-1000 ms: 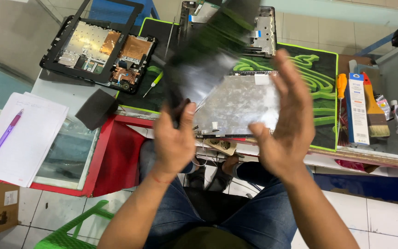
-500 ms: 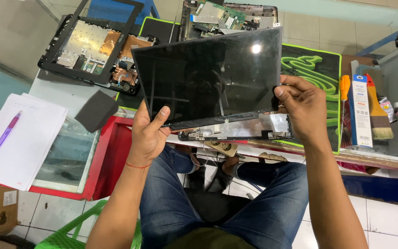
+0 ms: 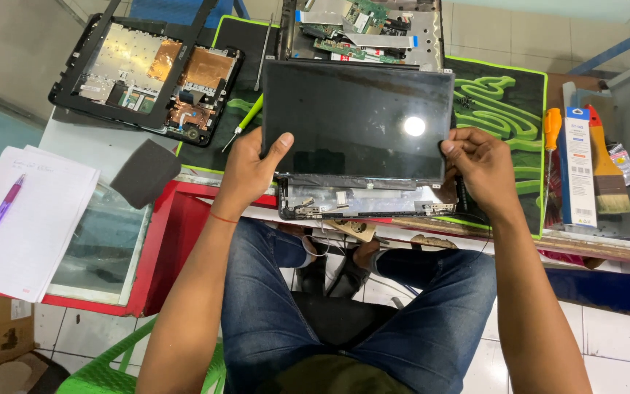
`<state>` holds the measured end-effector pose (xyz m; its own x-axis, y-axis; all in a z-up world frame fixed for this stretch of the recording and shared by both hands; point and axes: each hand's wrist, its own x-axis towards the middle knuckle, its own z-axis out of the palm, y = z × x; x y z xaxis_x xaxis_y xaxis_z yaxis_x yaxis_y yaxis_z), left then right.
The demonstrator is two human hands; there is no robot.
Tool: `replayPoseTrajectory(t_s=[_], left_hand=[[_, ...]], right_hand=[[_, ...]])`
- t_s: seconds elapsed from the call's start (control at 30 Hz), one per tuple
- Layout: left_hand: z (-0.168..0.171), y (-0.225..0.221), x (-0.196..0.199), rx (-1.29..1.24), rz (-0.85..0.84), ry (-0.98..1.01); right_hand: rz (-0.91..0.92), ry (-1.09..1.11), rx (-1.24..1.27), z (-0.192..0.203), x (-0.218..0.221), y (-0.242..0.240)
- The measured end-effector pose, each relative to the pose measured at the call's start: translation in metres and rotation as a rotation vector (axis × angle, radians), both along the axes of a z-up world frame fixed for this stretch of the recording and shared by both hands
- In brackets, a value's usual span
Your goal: Disassembling a laptop screen by prying off the bezel and disconnecting the LCD panel cables.
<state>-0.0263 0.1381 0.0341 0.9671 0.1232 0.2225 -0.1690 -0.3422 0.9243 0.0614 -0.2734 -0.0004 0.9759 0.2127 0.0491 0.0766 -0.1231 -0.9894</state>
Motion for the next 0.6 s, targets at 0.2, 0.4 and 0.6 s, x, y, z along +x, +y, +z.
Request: replayPoseTrajectory(t_s=[0.2,0.4,0.6], left_hand=[[-0.052,0.011,0.008,0.051,-0.047,0.03],[-0.058,0.01,0.01,0.021,-0.035,0.048],[-0.035,-0.003,0.004,0.242,-0.022,0.093]], right_hand=[[-0.082,-0.084,-0.027,-0.016,0.002,-0.008],[-0.105,-0.157,-0.109,-0.023,0.006,-0.013],[-0.145,-0.078,-0.135,-0.011,0.001,-0.005]])
